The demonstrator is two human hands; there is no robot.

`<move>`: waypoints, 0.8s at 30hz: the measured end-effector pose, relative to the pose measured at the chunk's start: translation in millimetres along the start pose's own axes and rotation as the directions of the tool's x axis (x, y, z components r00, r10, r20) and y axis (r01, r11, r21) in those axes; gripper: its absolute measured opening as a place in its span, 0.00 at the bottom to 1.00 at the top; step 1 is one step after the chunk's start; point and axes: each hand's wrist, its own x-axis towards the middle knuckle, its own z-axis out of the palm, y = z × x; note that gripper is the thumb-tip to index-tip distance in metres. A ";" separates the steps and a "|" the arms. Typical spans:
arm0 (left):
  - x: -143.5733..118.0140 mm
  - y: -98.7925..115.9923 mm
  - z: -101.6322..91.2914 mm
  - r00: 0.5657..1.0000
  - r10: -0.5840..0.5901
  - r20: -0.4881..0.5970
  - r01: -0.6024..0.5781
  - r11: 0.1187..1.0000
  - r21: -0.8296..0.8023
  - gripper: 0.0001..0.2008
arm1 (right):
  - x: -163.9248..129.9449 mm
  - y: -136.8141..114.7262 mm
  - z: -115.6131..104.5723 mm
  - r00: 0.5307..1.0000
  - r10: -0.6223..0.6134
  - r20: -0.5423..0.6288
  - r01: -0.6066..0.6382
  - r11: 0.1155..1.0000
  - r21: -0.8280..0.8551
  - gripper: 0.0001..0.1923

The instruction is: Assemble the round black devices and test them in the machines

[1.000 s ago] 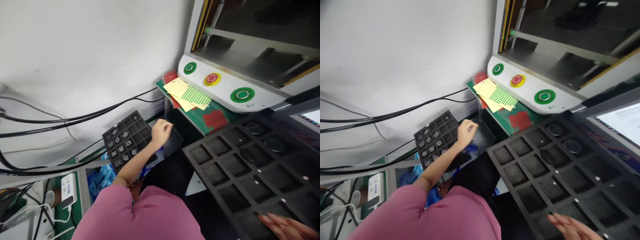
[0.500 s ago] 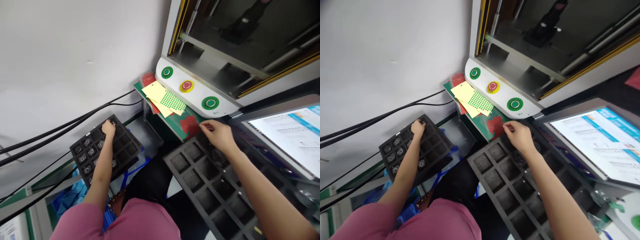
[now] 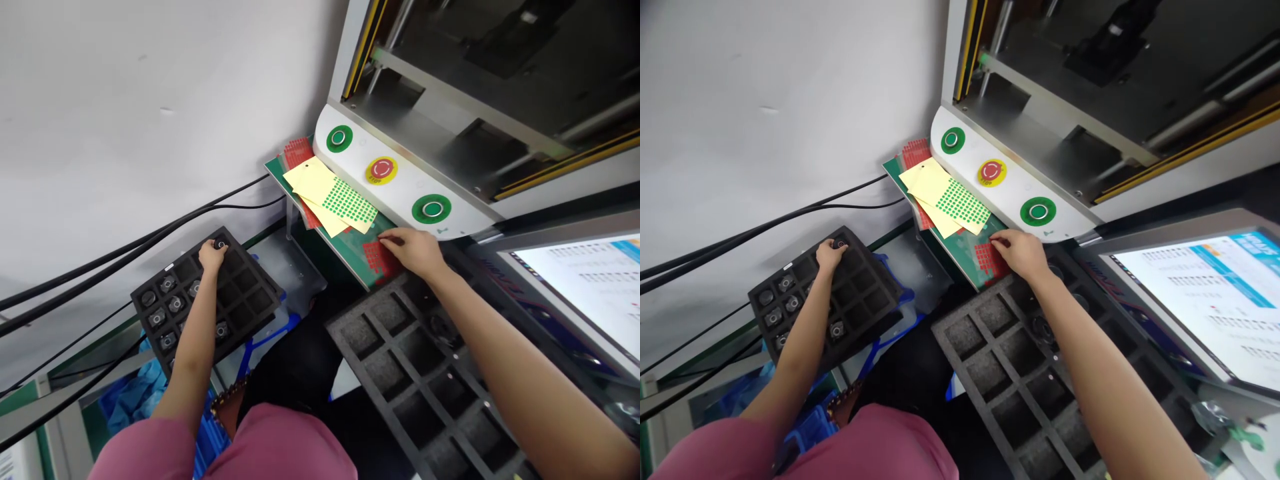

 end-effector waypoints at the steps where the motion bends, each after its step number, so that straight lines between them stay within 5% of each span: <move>1: 0.4 -0.9 0.7 1.000 0.004 -0.002 -0.004 1.000 -0.008 0.15 | 0.3 -0.2 -0.2 1.000 -0.005 0.008 0.005 1.000 -0.019 0.11; 16: 3.5 -10.6 9.0 0.999 0.001 -0.042 -0.009 0.979 -0.204 0.15 | 6.3 -18.5 -14.2 0.984 -0.003 0.177 0.042 0.976 -0.215 0.11; 24: -0.1 -11.0 4.7 0.999 -0.023 -0.041 0.003 0.905 -0.426 0.15 | 14.3 -20.0 -27.9 0.984 0.053 0.172 -0.043 0.997 -0.060 0.11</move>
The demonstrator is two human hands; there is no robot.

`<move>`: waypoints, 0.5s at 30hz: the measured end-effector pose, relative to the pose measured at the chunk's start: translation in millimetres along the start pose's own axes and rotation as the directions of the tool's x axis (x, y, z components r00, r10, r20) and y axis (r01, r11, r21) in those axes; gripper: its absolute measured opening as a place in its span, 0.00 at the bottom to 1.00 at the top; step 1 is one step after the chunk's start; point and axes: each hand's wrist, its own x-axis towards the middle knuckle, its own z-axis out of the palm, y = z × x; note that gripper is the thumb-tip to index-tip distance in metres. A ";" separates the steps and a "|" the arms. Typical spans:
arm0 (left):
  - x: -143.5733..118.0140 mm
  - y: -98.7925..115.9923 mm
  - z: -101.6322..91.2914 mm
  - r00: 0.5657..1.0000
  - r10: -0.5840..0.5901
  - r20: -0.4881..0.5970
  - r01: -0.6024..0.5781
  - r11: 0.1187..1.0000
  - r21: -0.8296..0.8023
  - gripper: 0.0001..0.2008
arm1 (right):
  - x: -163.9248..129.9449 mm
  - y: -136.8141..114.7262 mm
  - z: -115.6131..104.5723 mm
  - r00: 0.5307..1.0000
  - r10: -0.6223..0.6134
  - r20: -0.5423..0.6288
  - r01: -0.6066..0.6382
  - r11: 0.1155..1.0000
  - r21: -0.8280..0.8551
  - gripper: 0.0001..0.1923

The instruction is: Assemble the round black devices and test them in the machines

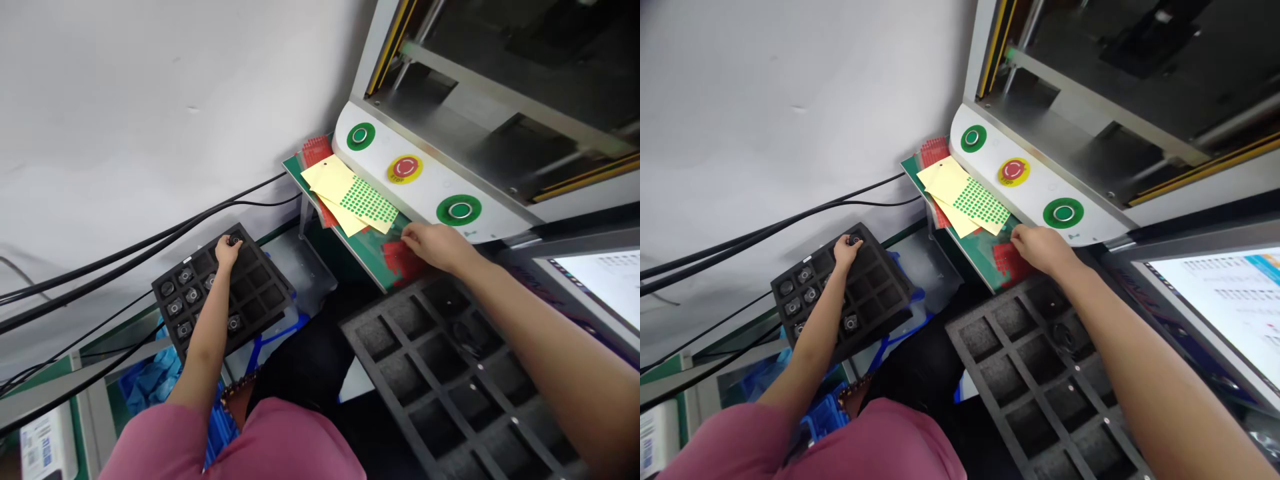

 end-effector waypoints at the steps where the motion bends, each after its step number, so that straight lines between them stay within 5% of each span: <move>1: -2.9 3.3 -3.2 1.000 0.001 0.001 0.000 0.999 -0.048 0.15 | -3.9 -0.2 -5.3 0.999 0.021 -0.029 -0.020 0.999 0.048 0.11; 6: -52.6 30.3 -20.4 0.991 0.078 0.107 -0.037 0.938 -0.345 0.13 | -57.7 -16.7 -30.8 0.960 0.147 -0.237 -0.041 0.915 0.401 0.16; 9: -114.4 52.3 -23.8 0.921 0.242 0.306 -0.047 0.848 -0.528 0.14 | -117.0 -49.7 -33.7 0.933 0.196 -0.302 0.041 0.775 0.630 0.22; 12: -185.8 78.1 -21.3 0.741 0.431 0.515 0.003 0.766 -0.643 0.20 | -182.0 -92.9 -27.5 0.917 0.243 -0.315 0.086 0.652 0.754 0.20; 14: -230.7 93.8 -19.4 0.577 0.533 0.619 0.048 0.734 -0.677 0.24 | -218.3 -119.9 -21.4 0.919 0.268 -0.290 0.112 0.527 0.842 0.18; 15: -251.1 100.1 -19.6 0.461 0.596 0.657 0.089 0.706 -0.702 0.25 | -232.8 -131.7 -18.7 0.922 0.295 -0.251 0.123 0.390 0.912 0.16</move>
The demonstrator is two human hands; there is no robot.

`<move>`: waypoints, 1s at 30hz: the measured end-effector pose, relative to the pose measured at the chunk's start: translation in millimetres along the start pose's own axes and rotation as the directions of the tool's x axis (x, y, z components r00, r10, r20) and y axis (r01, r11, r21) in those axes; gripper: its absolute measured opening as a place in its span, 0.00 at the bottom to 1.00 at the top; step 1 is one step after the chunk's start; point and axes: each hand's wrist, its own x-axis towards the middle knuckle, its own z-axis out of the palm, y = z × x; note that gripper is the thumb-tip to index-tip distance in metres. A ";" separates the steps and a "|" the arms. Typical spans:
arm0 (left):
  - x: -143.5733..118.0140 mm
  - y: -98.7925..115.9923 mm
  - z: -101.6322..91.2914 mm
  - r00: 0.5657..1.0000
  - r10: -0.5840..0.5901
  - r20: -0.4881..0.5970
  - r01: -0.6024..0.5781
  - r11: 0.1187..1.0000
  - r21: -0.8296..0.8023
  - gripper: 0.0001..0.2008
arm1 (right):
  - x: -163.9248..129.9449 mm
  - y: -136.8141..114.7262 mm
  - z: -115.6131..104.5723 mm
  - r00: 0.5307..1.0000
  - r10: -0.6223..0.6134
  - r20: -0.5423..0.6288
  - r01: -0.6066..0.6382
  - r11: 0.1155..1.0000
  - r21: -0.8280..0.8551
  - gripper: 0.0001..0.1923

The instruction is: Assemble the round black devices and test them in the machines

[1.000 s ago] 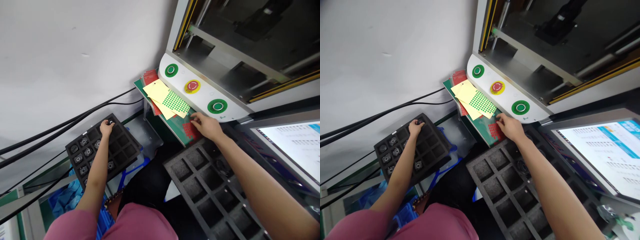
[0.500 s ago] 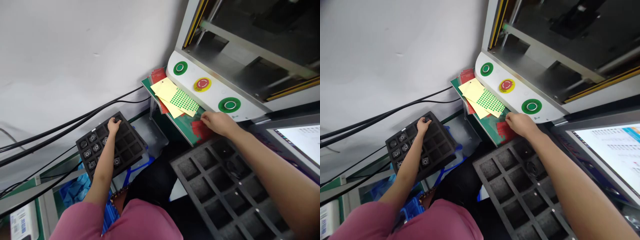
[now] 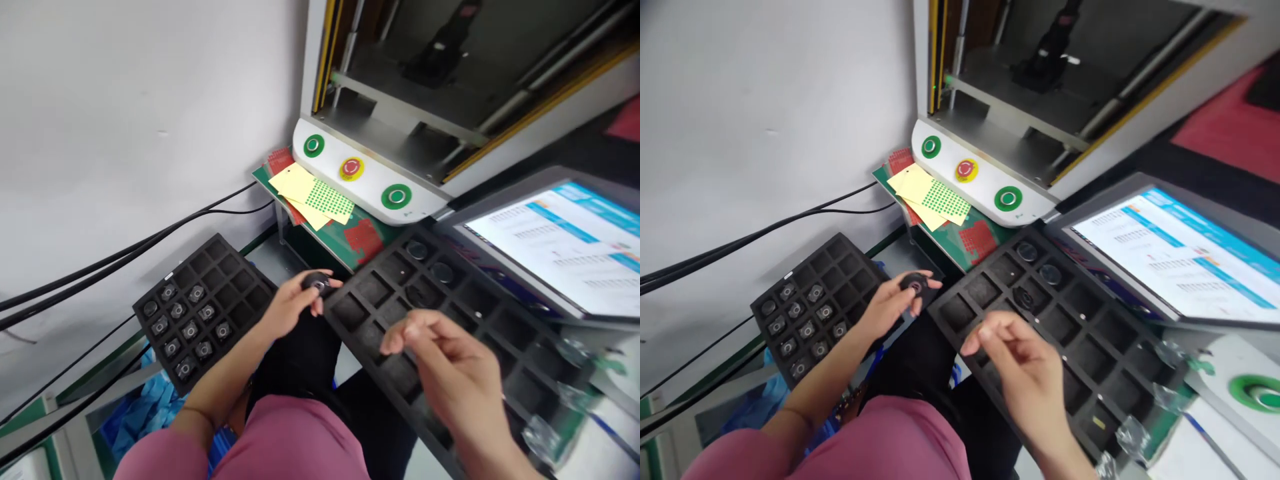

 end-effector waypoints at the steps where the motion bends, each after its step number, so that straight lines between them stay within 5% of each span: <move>1: -6.5 2.8 18.1 0.990 0.020 0.142 -0.011 0.998 -0.065 0.26 | -14.6 -3.6 5.2 0.999 0.043 -0.007 -0.041 0.989 0.142 0.14; 5: -36.4 18.8 63.6 0.849 0.137 0.510 -0.143 0.989 -0.029 0.26 | -52.0 -17.3 13.4 0.991 0.115 -0.061 -0.074 0.886 0.458 0.12; 9: -52.7 44.3 76.3 0.651 0.189 0.735 -0.456 0.872 0.179 0.27 | -81.0 -23.7 -1.1 0.991 0.101 -0.086 -0.038 0.835 0.548 0.09; 12: -50.6 58.9 81.7 0.557 0.142 0.818 -0.496 0.848 0.190 0.28 | -102.5 -21.9 -15.3 0.996 0.087 0.030 -0.087 0.783 0.616 0.08; 14: -48.2 62.5 87.3 0.544 0.123 0.830 -0.441 0.883 0.158 0.28 | -113.3 -20.8 -21.1 0.993 0.098 0.072 -0.122 0.751 0.649 0.08; 18: -52.1 60.4 102.0 0.592 0.103 0.800 -0.312 0.944 0.109 0.29 | -125.6 -22.6 -24.7 0.986 0.166 -0.001 -0.121 0.722 0.681 0.11; 23: -61.8 58.4 118.0 0.633 0.195 0.750 -0.422 0.898 0.123 0.29 | -134.5 -20.7 -27.1 0.964 0.261 -0.044 -0.141 0.647 0.749 0.15; 30: -64.7 60.5 129.4 0.625 0.240 0.742 -0.528 0.831 0.176 0.31 | -133.5 -19.3 -31.6 0.965 0.259 0.029 -0.174 0.559 0.811 0.19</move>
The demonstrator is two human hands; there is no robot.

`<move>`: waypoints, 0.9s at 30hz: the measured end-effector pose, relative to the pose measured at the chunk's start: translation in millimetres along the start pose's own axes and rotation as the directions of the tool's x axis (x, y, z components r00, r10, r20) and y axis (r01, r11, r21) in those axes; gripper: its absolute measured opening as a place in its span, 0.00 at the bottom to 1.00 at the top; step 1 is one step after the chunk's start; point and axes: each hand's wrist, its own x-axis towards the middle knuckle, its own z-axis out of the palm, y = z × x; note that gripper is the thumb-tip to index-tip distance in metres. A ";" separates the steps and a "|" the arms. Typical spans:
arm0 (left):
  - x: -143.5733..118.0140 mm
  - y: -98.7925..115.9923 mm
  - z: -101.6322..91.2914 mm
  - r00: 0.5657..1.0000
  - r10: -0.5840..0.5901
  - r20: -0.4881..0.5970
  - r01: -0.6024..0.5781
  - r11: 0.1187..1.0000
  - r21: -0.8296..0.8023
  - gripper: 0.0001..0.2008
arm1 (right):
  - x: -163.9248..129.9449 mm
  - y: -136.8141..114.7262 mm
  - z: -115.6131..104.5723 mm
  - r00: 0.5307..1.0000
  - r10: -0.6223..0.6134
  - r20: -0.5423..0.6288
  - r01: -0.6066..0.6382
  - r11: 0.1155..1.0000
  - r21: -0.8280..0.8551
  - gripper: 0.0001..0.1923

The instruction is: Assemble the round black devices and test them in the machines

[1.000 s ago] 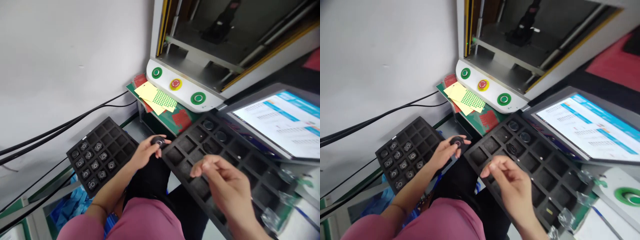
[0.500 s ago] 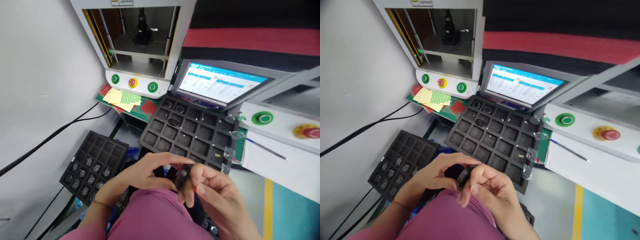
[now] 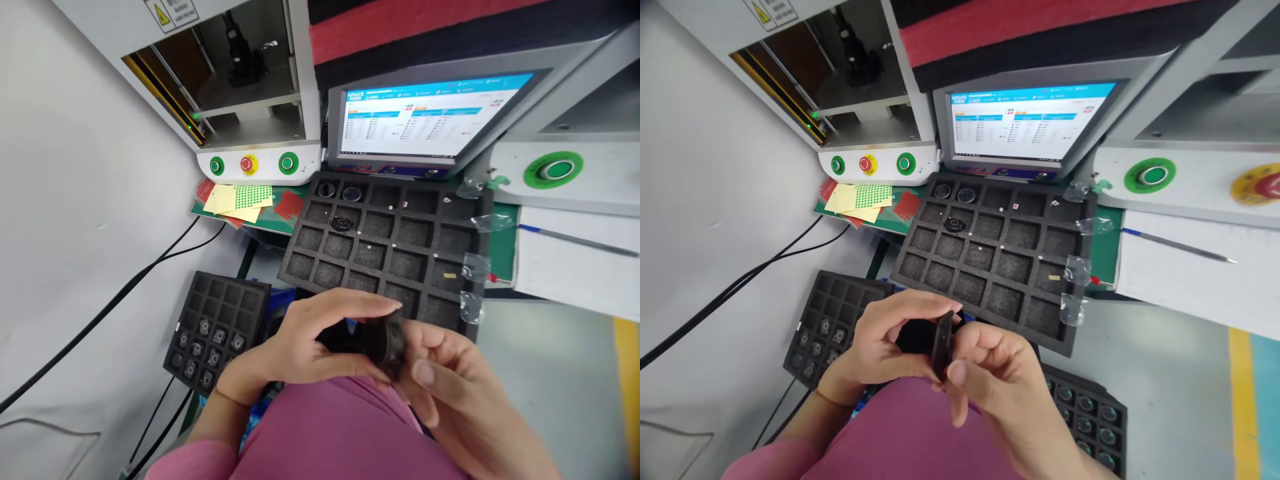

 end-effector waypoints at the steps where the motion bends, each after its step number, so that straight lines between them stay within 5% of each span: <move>1: 0.2 0.2 0.5 1.000 0.005 0.000 -0.005 1.000 0.013 0.31 | 0.2 -0.9 0.9 1.000 0.003 -0.006 -0.003 1.000 0.000 0.20; 15: 2.2 2.1 3.0 0.993 0.119 -0.018 -0.117 0.991 0.063 0.30 | -8.4 9.4 -16.6 0.994 0.111 0.013 -0.111 0.993 0.038 0.15; 21: 1.1 5.7 -0.6 0.978 0.210 0.014 -0.210 0.972 0.107 0.34 | -3.4 3.1 0.7 0.998 0.064 -0.003 -0.063 0.984 0.168 0.19; 27: 5.5 4.1 2.7 0.988 0.155 -0.021 -0.154 0.987 0.036 0.30 | 5.4 -3.0 13.0 0.997 0.023 0.073 -0.040 0.966 0.256 0.23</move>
